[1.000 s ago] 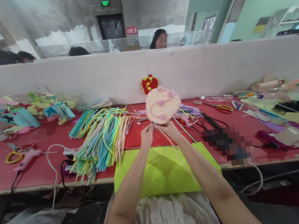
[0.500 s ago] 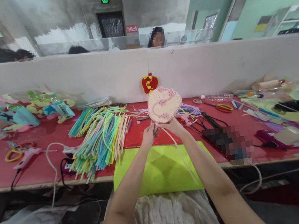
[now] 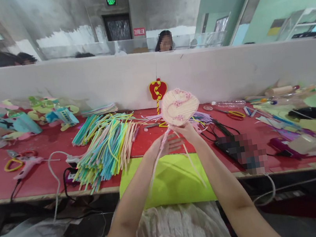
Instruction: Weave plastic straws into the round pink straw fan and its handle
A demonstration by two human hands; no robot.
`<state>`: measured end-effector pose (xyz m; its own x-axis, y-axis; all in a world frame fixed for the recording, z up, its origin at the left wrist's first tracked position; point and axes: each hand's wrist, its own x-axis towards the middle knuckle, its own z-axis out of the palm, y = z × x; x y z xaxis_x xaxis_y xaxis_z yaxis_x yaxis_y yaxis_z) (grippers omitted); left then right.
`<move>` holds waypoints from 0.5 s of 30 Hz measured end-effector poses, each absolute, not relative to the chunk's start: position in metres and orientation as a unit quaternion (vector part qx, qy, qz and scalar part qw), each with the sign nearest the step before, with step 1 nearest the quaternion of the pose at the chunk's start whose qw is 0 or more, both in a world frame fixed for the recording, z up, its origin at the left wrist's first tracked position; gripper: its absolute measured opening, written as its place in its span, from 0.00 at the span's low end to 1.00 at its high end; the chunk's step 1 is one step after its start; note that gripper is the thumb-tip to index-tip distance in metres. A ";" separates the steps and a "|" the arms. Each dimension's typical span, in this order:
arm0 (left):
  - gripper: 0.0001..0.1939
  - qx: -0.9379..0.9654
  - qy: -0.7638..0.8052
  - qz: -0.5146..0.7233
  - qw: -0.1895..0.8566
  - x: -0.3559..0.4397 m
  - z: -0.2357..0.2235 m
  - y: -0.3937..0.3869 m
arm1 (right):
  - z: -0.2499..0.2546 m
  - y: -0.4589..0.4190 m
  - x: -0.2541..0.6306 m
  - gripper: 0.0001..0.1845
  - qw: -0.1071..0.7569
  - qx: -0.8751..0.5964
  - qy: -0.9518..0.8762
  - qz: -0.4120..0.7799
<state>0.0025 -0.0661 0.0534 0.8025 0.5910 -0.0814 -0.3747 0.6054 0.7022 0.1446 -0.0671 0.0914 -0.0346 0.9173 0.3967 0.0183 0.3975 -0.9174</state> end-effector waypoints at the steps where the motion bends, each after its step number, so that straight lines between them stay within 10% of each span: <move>1: 0.23 0.351 0.138 0.295 0.878 0.004 0.056 -0.067 | 0.095 -0.069 0.145 0.15 0.586 -0.384 -0.600 0.386; 15: 0.14 0.403 0.185 0.619 0.648 -0.016 0.087 -0.057 | 0.095 -0.066 0.150 0.20 0.644 -0.366 -0.586 0.328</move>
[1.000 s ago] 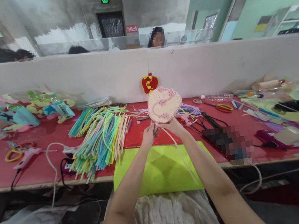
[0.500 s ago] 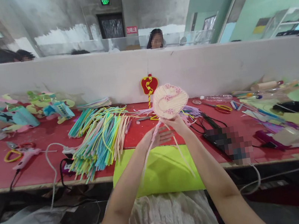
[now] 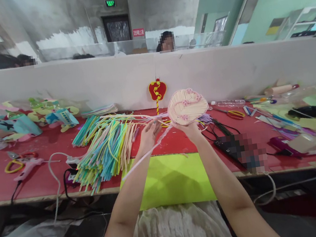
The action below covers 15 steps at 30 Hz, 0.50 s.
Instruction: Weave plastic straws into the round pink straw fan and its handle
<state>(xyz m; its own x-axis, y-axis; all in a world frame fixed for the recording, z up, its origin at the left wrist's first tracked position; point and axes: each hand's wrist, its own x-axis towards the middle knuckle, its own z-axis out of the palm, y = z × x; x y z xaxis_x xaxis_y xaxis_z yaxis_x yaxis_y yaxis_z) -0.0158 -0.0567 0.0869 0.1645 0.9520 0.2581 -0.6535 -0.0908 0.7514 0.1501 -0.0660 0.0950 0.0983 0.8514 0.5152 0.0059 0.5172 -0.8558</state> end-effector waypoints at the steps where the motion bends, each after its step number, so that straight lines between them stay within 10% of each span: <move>1: 0.14 0.422 0.199 0.633 0.618 -0.017 0.087 -0.057 | 0.092 -0.064 0.150 0.21 0.648 -0.368 -0.582 0.326; 15: 0.12 0.800 0.302 0.498 0.143 -0.024 0.075 -0.110 | 0.077 -0.051 0.153 0.19 0.704 -0.400 -0.523 0.266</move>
